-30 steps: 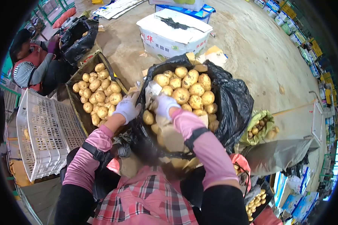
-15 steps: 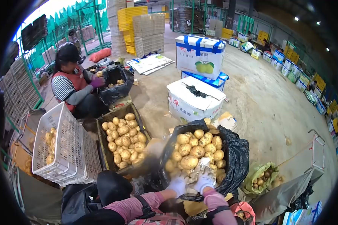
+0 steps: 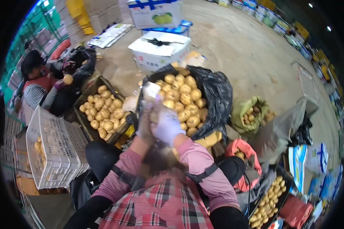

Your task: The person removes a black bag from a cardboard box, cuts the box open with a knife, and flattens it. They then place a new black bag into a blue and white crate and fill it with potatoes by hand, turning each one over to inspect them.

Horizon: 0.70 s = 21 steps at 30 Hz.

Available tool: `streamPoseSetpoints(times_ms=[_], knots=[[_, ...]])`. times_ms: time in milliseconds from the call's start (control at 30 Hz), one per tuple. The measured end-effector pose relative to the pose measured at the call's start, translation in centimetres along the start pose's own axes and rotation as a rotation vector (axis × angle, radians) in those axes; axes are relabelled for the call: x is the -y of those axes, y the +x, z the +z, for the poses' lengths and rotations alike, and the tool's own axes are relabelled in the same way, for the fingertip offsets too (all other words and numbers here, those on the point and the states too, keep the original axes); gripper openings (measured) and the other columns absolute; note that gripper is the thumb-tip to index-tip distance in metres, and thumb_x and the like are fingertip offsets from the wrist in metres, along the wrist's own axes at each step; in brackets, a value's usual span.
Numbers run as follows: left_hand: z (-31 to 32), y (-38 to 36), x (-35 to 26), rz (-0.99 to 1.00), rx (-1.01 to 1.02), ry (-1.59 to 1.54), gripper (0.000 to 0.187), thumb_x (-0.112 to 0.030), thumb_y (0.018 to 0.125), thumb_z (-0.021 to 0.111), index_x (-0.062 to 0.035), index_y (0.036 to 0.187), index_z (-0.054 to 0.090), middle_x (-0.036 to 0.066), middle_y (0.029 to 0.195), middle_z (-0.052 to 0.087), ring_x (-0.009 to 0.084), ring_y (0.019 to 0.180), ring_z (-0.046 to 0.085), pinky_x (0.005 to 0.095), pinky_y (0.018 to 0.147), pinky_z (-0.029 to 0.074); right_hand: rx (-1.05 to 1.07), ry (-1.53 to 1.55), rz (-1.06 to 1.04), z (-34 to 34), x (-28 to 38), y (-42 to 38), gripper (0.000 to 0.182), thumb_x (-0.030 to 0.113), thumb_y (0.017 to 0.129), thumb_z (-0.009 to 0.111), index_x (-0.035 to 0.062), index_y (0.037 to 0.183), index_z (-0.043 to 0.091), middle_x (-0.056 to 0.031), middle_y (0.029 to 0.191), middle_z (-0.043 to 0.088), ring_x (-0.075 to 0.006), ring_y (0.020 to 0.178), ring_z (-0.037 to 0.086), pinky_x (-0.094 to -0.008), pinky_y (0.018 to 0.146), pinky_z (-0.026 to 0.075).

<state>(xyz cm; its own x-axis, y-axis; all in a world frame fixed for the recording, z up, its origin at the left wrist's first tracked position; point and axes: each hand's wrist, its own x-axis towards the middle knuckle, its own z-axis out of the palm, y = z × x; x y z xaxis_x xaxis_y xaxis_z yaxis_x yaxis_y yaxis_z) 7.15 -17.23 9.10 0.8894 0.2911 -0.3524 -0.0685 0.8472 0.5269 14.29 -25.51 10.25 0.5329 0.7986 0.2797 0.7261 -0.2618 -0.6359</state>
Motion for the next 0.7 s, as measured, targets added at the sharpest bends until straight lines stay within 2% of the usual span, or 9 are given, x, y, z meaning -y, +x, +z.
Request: streamPoseSetpoints(times_ms=[67,133,233,300,367,467,533,567,700], knots=[[-2.0,0.4,-2.1,0.149,0.161,-0.136,0.047,-0.044,0.102,0.042,-0.0062,0.127,0.055,0.009,0.118,0.064,0.0241,0.105,0.064,0.0395,0.095,0.051,-0.005,-0.171,-0.078,-2.6,4.5,-2.0,0.088,0.036,0.079,0.071,-0.0004,0.148,0.032,-0.0252,0.141,0.044,-0.0441,0.128,0.043,-0.0525,0.106,0.035],[-3.1,-0.1,-4.2,0.321,0.152,-0.06,0.044,-0.041,0.104,0.04,-0.0054,0.125,0.056,0.011,0.114,0.065,0.0241,0.102,0.065,0.0384,0.093,0.053,-0.053,-0.334,-0.207,-3.5,6.3,-3.1,0.089,0.046,0.076,0.075,0.0082,0.148,0.039,-0.0233,0.15,0.037,-0.0431,0.134,0.038,-0.0538,0.109,0.032],[-1.9,-3.7,-2.9,0.063,0.08,-0.028,0.044,-0.041,0.103,0.042,-0.0084,0.129,0.055,0.009,0.115,0.065,0.0218,0.1,0.065,0.0345,0.087,0.056,-0.128,-0.343,-0.314,-2.9,6.2,-3.0,0.084,0.053,0.074,0.076,0.0157,0.144,0.047,-0.0219,0.151,0.038,-0.0413,0.135,0.04,-0.0528,0.109,0.032],[-3.2,-6.1,-1.8,0.033,0.084,0.091,0.042,-0.04,0.102,0.043,-0.0105,0.13,0.054,0.007,0.114,0.065,0.0192,0.098,0.066,0.0333,0.084,0.057,-0.049,-0.149,-0.373,-3.0,5.6,-2.7,0.08,0.055,0.074,0.076,0.0174,0.141,0.051,-0.0206,0.148,0.043,-0.0412,0.131,0.044,-0.0523,0.106,0.035],[-8.3,-5.1,-3.2,-0.061,0.559,-0.127,0.046,-0.042,0.101,0.044,-0.0103,0.133,0.052,0.007,0.116,0.064,0.019,0.101,0.065,0.0335,0.086,0.056,-0.043,0.056,-0.445,-3.1,4.2,-2.0,0.075,0.052,0.075,0.075,0.0154,0.137,0.054,-0.0185,0.137,0.053,-0.0409,0.121,0.053,-0.0498,0.1,0.042],[0.5,-6.1,-1.9,0.115,0.273,0.184,0.057,-0.049,0.099,0.045,-0.009,0.14,0.047,0.008,0.125,0.06,0.0201,0.112,0.061,0.0346,0.096,0.05,-0.133,0.153,-0.279,-3.6,2.5,-2.0,0.048,0.034,0.082,0.072,0.0077,0.12,0.06,-0.0213,0.114,0.062,-0.0389,0.109,0.06,-0.0453,0.092,0.048],[6.2,-8.0,-1.4,-0.048,0.326,0.227,0.065,-0.056,0.098,0.043,-0.0082,0.142,0.044,0.01,0.133,0.056,0.0212,0.12,0.057,0.0353,0.101,0.046,-0.367,0.347,-0.087,-6.5,3.0,-1.7,0.027,0.027,0.085,0.07,0.0046,0.099,0.063,-0.0159,0.087,0.067,-0.0353,0.08,0.068,-0.0425,0.069,0.053],[6.2,-7.4,-0.7,-0.018,0.429,0.291,0.07,-0.058,0.1,0.039,-0.0108,0.151,0.033,0.011,0.146,0.047,0.0245,0.129,0.051,0.0448,0.106,0.041,-0.437,0.395,-0.039,-8.2,3.1,-1.6,0.023,0.026,0.086,0.07,0.0056,0.096,0.064,-0.0145,0.082,0.066,-0.0346,0.077,0.068,-0.0407,0.066,0.053],[11.1,-3.9,2.4,0.083,0.591,0.672,0.061,-0.05,0.103,0.04,-0.0112,0.15,0.035,0.01,0.141,0.052,0.0209,0.125,0.054,0.0393,0.101,0.043,-0.726,0.44,0.053,-15.7,1.1,-2.9,0.032,0.035,0.088,0.068,0.0053,0.098,0.067,-0.0153,0.088,0.069,-0.0265,0.079,0.069,-0.0348,0.071,0.055]])
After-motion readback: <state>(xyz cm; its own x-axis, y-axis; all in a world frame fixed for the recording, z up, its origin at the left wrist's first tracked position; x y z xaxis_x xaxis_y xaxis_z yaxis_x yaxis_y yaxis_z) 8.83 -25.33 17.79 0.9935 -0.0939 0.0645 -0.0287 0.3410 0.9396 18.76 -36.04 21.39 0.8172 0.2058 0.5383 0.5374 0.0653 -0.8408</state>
